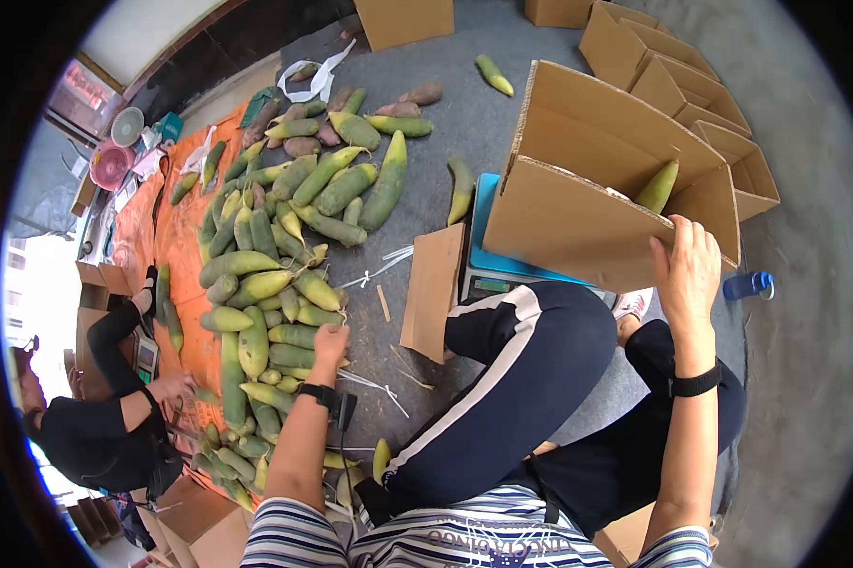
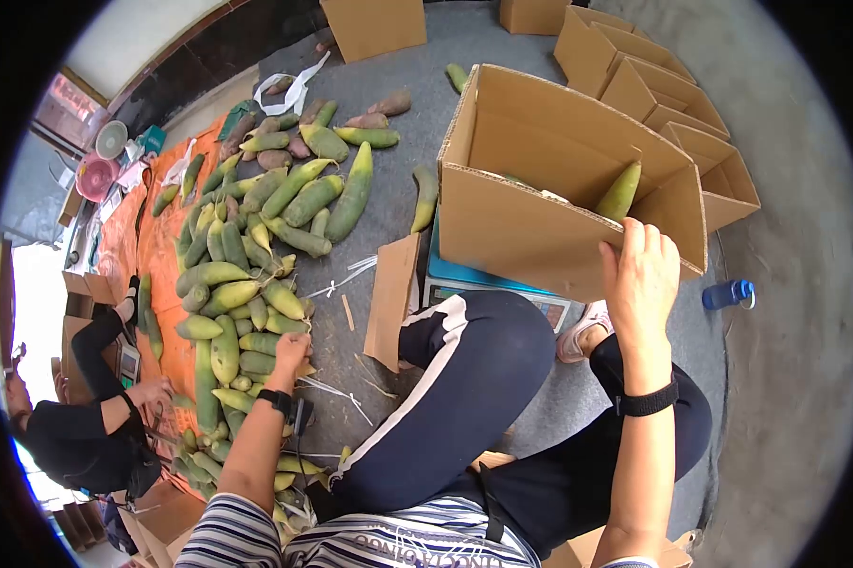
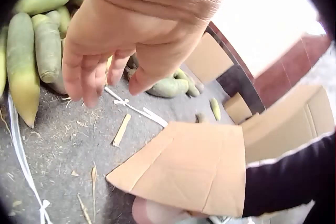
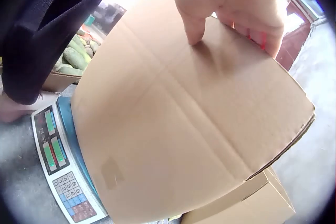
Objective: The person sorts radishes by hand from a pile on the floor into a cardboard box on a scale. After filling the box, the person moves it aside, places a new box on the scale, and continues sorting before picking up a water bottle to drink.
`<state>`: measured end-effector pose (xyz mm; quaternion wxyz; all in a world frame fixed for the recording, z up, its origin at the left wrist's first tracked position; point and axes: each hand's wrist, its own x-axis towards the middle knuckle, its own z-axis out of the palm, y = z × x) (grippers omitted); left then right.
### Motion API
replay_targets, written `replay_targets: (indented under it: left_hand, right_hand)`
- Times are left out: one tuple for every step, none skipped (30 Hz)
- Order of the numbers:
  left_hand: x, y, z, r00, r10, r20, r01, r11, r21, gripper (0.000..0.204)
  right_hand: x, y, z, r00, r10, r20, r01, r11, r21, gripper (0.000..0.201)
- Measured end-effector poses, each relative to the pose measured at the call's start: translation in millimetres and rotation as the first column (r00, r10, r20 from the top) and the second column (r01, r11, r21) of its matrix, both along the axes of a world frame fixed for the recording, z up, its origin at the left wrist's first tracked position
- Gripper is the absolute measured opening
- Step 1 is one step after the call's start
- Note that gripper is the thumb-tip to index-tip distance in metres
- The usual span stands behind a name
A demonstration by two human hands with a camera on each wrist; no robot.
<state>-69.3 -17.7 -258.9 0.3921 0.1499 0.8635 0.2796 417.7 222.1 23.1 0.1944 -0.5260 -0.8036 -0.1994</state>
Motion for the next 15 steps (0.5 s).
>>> replay_targets:
  left_hand:
    - [-11,2,-10,1.000,0.004,0.005,-0.004,1.000,-0.005,0.031]
    - [-22,5,-21,0.983,0.101,0.150,-0.111,0.992,0.060,0.029]
    - [-29,7,-28,0.937,0.185,0.296,-0.225,0.968,0.109,0.028]
    - [-23,15,-21,0.935,0.190,0.300,-0.230,0.968,0.104,0.028]
    - [-14,23,-15,0.881,0.298,0.367,-0.351,0.933,0.085,0.028]
    - [-10,28,-16,0.810,0.398,0.431,-0.465,0.883,0.058,0.028]
    - [-10,33,-25,0.799,0.399,0.451,-0.471,0.881,0.055,0.037]
    - [-11,40,-30,0.795,0.404,0.453,-0.475,0.879,0.050,0.037]
    - [-12,47,-38,0.868,0.392,0.304,-0.432,0.898,0.078,0.041]
    - [-14,52,-45,0.918,0.370,0.146,-0.385,0.918,0.097,0.045]
    - [-19,54,-51,0.926,0.210,-0.315,-0.193,0.978,0.085,0.048]
    - [-17,58,-44,0.926,0.214,-0.313,-0.198,0.977,0.081,0.048]
    - [-11,63,-28,0.825,0.243,-0.510,-0.212,0.970,0.119,0.050]
    - [-8,68,-19,0.683,0.267,-0.680,-0.219,0.963,0.159,0.052]
    - [-15,70,-21,0.683,0.271,-0.678,-0.225,0.961,0.158,0.052]
  right_hand:
    - [-1,0,-1,1.000,-0.003,0.000,0.003,1.000,-0.017,0.038]
    - [-2,0,-1,1.000,0.002,0.005,-0.001,1.000,-0.022,0.038]
    - [-2,0,-1,1.000,-0.005,0.014,0.005,1.000,-0.010,0.038]
    - [-3,0,-1,1.000,-0.011,0.022,0.011,1.000,0.002,0.038]
    - [-4,0,-1,0.999,-0.032,0.022,0.033,0.999,-0.028,0.039]
    - [-5,0,-1,0.999,-0.027,0.027,0.028,0.999,-0.032,0.039]
    - [-6,0,-1,0.999,-0.035,0.027,0.035,0.999,-0.027,0.039]
    - [-7,1,-1,0.999,-0.042,0.026,0.043,0.999,-0.021,0.039]
    - [-8,0,0,0.998,-0.056,0.025,0.057,0.998,-0.039,0.038]
    - [-8,0,0,0.998,-0.052,0.030,0.053,0.998,-0.042,0.038]
    - [-8,0,0,0.998,-0.058,0.032,0.060,0.997,-0.052,0.037]
    - [-9,0,1,0.997,-0.064,0.033,0.066,0.996,-0.060,0.037]
    - [-10,-1,2,0.997,-0.073,0.028,0.075,0.994,-0.080,0.037]
    - [-11,-1,2,0.997,-0.066,0.031,0.069,0.994,-0.081,0.037]
    - [-12,-1,1,0.996,-0.077,0.033,0.080,0.994,-0.080,0.038]
